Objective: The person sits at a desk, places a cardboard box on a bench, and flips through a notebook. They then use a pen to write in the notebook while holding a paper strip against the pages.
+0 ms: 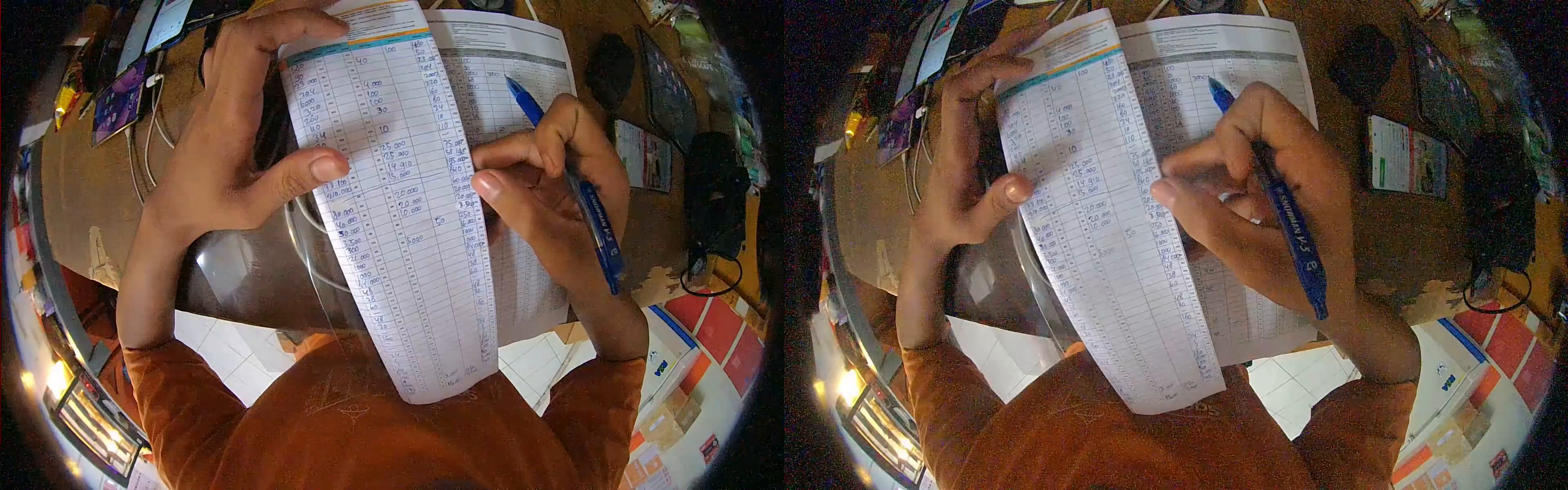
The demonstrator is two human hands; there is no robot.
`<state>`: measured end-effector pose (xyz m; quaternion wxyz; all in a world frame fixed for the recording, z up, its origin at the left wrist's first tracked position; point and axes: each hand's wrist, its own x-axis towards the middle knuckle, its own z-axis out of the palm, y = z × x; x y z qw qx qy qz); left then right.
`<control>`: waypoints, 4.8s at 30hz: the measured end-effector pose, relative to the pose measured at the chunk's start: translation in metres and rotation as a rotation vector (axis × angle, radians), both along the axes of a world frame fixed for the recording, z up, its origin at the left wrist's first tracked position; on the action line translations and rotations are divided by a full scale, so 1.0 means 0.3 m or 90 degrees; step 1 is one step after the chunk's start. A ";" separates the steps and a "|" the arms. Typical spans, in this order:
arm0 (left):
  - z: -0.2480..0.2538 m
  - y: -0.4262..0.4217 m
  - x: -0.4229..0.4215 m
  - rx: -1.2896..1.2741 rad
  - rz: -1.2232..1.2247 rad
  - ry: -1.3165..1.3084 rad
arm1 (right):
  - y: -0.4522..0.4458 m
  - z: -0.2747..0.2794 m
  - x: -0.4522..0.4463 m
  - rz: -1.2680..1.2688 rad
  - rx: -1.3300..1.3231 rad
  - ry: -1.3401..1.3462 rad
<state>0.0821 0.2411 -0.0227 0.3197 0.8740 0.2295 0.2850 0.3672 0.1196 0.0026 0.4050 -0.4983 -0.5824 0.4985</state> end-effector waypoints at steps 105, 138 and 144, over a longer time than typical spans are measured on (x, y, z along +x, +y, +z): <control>0.168 -0.065 -0.020 0.332 -0.221 0.170 | -0.225 -0.013 -0.051 0.228 0.678 -0.406; 0.170 -0.011 -0.041 0.402 -0.202 0.093 | -0.168 0.036 -0.015 0.340 0.504 -0.103; 0.200 -0.013 -0.086 0.374 -0.174 0.129 | -0.136 0.032 -0.067 0.414 0.372 -0.024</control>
